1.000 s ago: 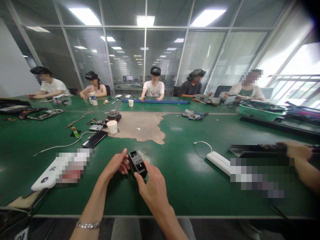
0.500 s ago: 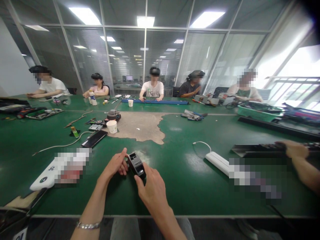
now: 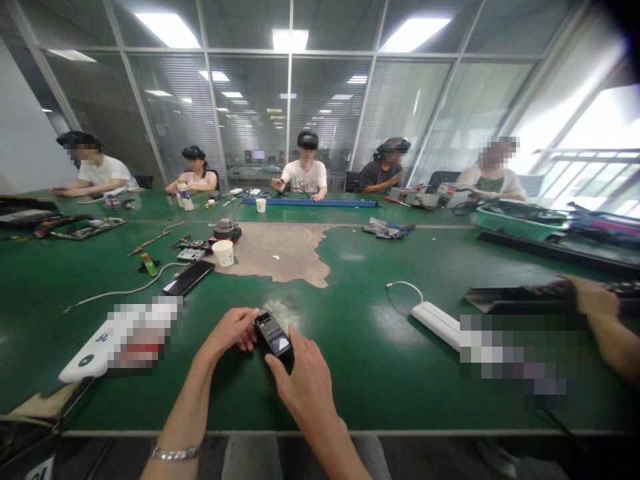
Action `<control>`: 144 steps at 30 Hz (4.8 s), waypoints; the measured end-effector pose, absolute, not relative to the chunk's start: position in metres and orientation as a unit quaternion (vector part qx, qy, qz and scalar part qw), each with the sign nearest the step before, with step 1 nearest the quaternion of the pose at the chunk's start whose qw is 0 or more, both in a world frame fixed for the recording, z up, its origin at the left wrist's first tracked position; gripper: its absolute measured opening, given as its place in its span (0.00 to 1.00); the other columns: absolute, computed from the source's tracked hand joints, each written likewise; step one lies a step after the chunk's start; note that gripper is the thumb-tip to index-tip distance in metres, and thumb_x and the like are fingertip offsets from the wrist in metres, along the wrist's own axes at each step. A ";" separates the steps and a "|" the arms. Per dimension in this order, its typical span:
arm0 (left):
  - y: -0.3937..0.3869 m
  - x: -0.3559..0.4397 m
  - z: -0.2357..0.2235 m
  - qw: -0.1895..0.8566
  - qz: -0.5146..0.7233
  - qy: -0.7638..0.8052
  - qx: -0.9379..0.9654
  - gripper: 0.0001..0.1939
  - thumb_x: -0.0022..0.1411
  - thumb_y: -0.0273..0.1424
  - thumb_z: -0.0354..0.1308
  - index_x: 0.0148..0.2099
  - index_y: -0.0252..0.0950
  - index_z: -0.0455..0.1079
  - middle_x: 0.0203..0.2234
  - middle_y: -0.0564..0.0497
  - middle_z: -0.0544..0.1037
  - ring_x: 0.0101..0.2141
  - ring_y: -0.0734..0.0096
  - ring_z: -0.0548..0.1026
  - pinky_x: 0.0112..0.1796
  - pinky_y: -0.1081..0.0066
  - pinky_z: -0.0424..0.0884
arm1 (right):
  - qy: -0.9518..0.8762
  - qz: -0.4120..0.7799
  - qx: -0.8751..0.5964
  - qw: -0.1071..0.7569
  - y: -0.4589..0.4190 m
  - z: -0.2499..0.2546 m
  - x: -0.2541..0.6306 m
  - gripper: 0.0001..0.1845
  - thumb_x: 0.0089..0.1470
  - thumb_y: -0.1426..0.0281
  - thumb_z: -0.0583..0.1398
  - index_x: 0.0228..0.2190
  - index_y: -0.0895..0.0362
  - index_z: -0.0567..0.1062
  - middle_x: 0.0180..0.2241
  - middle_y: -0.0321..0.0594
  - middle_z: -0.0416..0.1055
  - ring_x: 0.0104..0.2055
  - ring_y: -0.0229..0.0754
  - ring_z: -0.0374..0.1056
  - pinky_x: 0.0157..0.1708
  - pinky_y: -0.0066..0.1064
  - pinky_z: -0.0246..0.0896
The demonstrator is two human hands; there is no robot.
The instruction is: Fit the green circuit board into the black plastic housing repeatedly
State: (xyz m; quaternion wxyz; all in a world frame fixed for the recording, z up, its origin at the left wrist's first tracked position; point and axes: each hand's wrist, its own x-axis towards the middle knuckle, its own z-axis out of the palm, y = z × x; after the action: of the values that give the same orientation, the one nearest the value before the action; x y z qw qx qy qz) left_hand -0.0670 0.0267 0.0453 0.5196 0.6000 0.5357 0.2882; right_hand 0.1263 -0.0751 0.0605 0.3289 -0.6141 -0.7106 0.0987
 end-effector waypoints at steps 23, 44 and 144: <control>0.026 -0.068 0.045 0.545 0.280 0.521 0.594 0.29 0.58 0.56 0.55 0.39 0.31 0.70 0.27 0.44 0.80 0.22 0.69 0.78 0.21 0.76 0.69 | -0.631 0.094 -0.668 0.383 -0.041 0.046 0.179 0.22 0.56 0.63 0.58 0.51 0.58 0.70 0.41 0.46 0.74 0.43 0.50 0.69 0.45 0.39 0.63; 0.024 -0.069 0.048 0.569 0.305 0.503 0.574 0.26 0.58 0.52 0.58 0.38 0.30 0.72 0.27 0.44 0.80 0.20 0.71 0.77 0.19 0.79 0.67 | -0.611 0.154 -0.602 0.490 -0.067 0.062 0.161 0.23 0.55 0.62 0.60 0.51 0.57 0.71 0.45 0.46 0.74 0.42 0.46 0.70 0.44 0.37 0.65; 0.028 -0.067 0.042 0.526 0.309 0.536 0.583 0.39 0.57 0.64 0.44 0.38 0.30 0.70 0.21 0.45 0.78 0.18 0.67 0.76 0.17 0.76 0.67 | -0.681 0.110 -0.634 0.350 -0.077 0.069 0.122 0.16 0.52 0.65 0.62 0.43 0.56 0.74 0.40 0.46 0.72 0.45 0.53 0.67 0.44 0.39 0.61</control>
State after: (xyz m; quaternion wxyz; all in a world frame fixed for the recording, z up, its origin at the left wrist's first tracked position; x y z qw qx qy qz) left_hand -0.0669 0.0277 0.0418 0.5257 0.5833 0.5364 0.3094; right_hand 0.1216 -0.0767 0.0686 0.3499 -0.6338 -0.6809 0.1101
